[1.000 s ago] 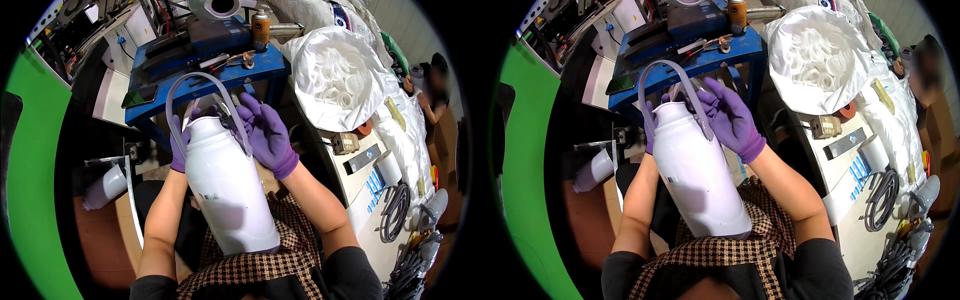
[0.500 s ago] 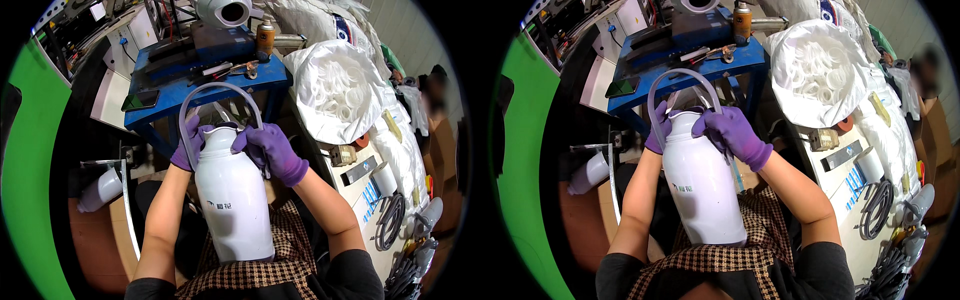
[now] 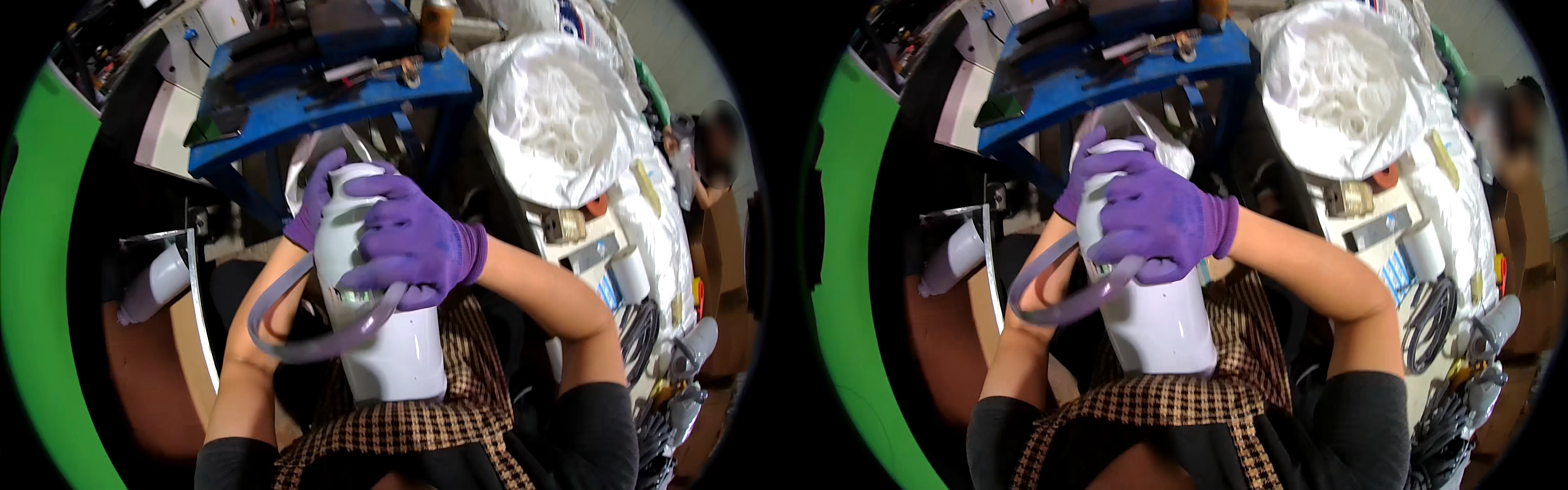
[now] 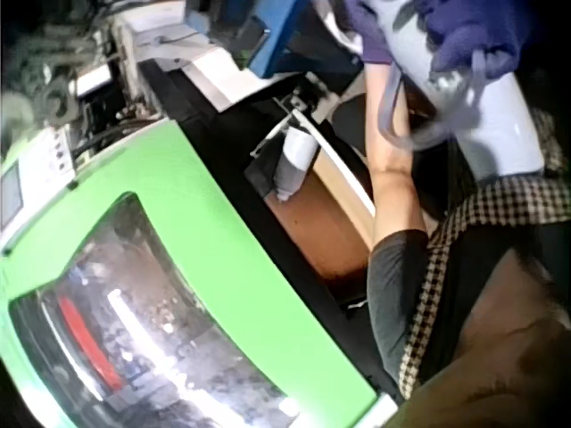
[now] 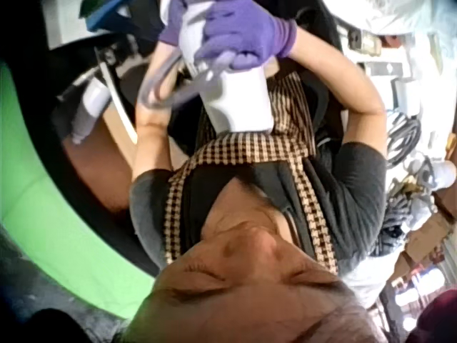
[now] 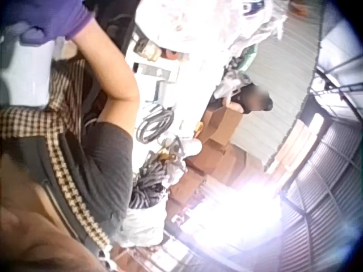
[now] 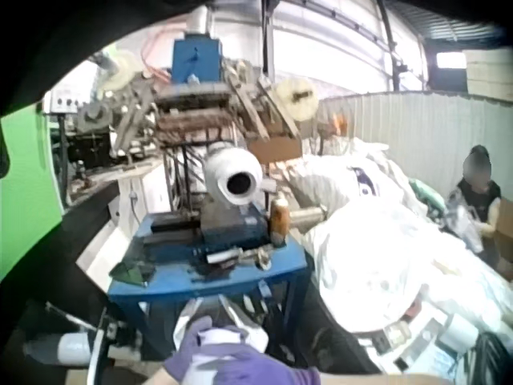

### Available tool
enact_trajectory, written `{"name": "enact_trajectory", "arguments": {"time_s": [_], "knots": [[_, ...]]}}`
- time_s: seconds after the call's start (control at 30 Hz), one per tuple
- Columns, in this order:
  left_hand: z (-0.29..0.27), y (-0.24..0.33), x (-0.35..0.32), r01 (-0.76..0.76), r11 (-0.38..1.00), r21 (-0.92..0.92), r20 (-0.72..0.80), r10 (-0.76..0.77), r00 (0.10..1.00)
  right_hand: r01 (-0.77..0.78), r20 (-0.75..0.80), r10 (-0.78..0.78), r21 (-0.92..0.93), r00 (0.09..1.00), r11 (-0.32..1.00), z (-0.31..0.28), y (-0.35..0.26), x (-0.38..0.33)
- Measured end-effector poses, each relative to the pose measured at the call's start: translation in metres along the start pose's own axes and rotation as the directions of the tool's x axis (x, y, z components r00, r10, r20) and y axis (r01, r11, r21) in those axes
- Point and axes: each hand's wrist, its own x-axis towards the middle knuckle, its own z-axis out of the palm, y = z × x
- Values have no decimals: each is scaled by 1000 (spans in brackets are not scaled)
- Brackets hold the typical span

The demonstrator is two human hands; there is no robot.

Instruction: The person repeatedly assembles white plastic containers by inserting a metal ring into the opening, placing a lid on top, and securing it with a black strap. The person handles the containers one at a time, placing each finished unit into a nearby bin.

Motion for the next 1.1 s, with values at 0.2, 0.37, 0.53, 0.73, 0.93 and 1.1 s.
{"name": "enact_trajectory", "arguments": {"time_s": [0.2,0.37,0.53,0.73,0.93,1.1], "knots": [[-26,-8,-5,-111,990,-86,-81,104,991,-398,-347,292,-292,891,869,29,3,-5],[-62,-7,10,-305,945,-117,-78,297,952,-697,-338,726,225,599,681,37,27,-16],[-39,-19,12,-303,948,-100,-164,285,944,-752,90,818,459,568,472,0,44,-41],[-94,-27,9,-285,955,89,-269,298,916,-635,-195,633,60,749,770,16,47,-59],[-69,-25,15,-222,971,87,-220,236,946,-709,-72,869,547,490,445,-14,16,-35],[-66,-33,-23,-311,904,295,-556,427,714,-695,-626,682,296,377,655,-76,-18,-118]]}}
